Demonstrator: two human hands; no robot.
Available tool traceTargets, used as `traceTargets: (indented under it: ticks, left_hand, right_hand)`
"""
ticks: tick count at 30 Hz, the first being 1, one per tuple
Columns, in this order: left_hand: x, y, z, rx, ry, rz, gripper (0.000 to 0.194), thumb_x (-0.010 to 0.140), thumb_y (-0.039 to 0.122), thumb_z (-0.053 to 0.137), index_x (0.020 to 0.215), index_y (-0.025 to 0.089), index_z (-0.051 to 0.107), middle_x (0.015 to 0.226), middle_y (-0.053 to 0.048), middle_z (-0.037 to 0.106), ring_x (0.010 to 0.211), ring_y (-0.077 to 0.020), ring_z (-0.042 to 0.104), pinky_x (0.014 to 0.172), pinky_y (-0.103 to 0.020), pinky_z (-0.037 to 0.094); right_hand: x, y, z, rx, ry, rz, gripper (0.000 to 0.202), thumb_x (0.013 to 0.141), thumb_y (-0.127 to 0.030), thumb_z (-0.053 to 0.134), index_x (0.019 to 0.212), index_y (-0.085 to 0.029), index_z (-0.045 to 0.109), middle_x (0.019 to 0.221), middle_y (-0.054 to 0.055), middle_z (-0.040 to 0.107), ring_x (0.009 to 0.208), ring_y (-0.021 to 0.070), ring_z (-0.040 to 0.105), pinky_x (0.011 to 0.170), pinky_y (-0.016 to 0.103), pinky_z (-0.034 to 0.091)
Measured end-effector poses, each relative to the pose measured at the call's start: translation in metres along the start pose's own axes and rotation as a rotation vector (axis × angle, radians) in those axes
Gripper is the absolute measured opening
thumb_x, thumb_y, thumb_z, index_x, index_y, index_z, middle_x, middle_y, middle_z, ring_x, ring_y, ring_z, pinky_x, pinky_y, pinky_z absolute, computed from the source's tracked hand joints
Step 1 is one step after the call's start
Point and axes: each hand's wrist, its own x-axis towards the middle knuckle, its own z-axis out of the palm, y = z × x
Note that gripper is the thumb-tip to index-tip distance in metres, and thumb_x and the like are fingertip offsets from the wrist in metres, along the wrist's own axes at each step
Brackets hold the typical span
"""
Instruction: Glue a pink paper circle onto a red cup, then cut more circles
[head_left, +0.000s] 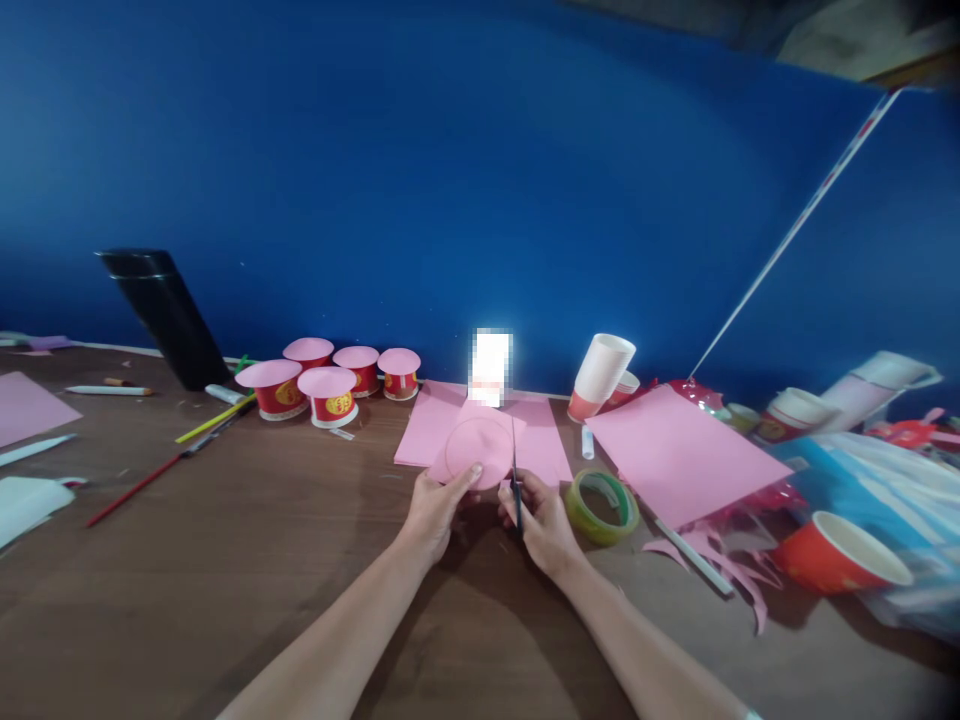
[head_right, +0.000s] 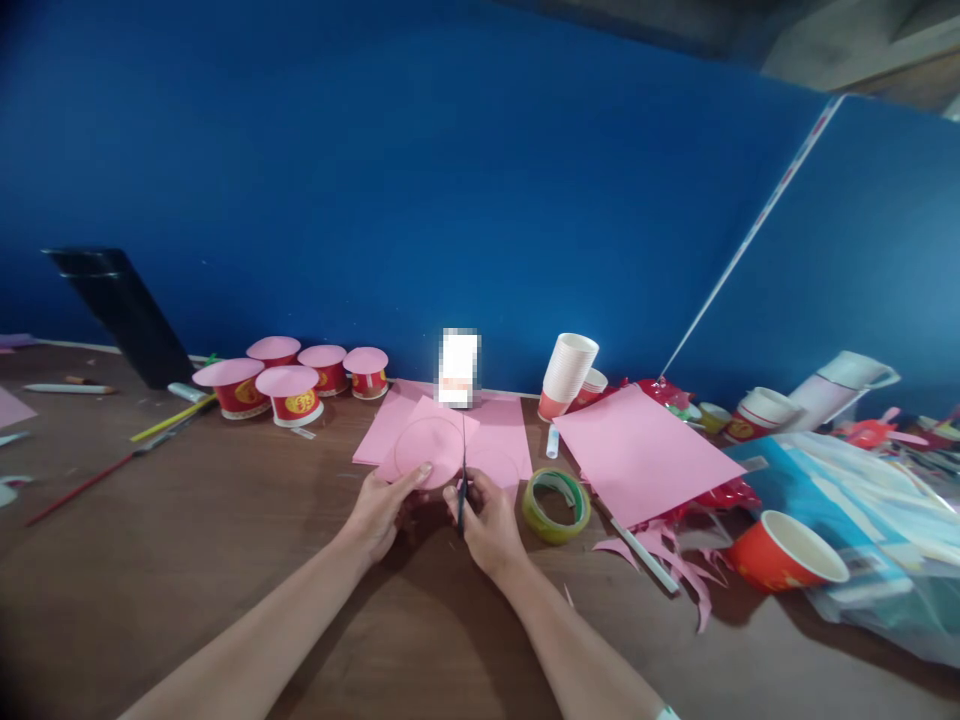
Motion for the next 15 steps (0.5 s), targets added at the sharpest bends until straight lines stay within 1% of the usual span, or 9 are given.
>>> traceTargets:
  ticks: [3, 10, 15]
  left_hand:
    - [0.0001, -0.0003, -0.0003, -0.006, -0.002, 0.013, 0.038, 0.054, 0.031, 0.076, 0.082, 0.008, 0.066, 0.070, -0.007, 0.067, 0.054, -0.0130, 0.059, 0.053, -0.024, 0.049]
    - [-0.0003, 0.0015, 0.0004, -0.008, 0.041, 0.003, 0.035, 0.051, 0.031, 0.077, 0.076, 0.008, 0.066, 0.065, -0.005, 0.065, 0.050, -0.0109, 0.056, 0.049, -0.022, 0.046]
    - [-0.0005, 0.0022, 0.0013, -0.024, 0.035, 0.003, 0.034, 0.053, 0.031, 0.076, 0.075, 0.007, 0.065, 0.060, -0.004, 0.064, 0.046, -0.0096, 0.054, 0.046, -0.021, 0.045]
  right_hand:
    - [-0.0001, -0.0014, 0.0004, -0.009, -0.002, 0.000, 0.030, 0.076, -0.037, 0.059, 0.096, -0.015, 0.056, 0.063, -0.001, 0.050, 0.057, 0.0106, 0.048, 0.050, 0.020, 0.040]
    - [0.0003, 0.0005, -0.0006, -0.034, 0.028, -0.004, 0.034, 0.075, -0.041, 0.059, 0.097, -0.015, 0.057, 0.058, -0.002, 0.050, 0.052, 0.0101, 0.045, 0.047, 0.020, 0.040]
    - [0.0007, 0.0023, -0.0009, -0.017, 0.019, 0.002, 0.032, 0.075, -0.039, 0.059, 0.097, -0.015, 0.057, 0.057, -0.003, 0.049, 0.050, 0.0087, 0.043, 0.046, 0.020, 0.039]
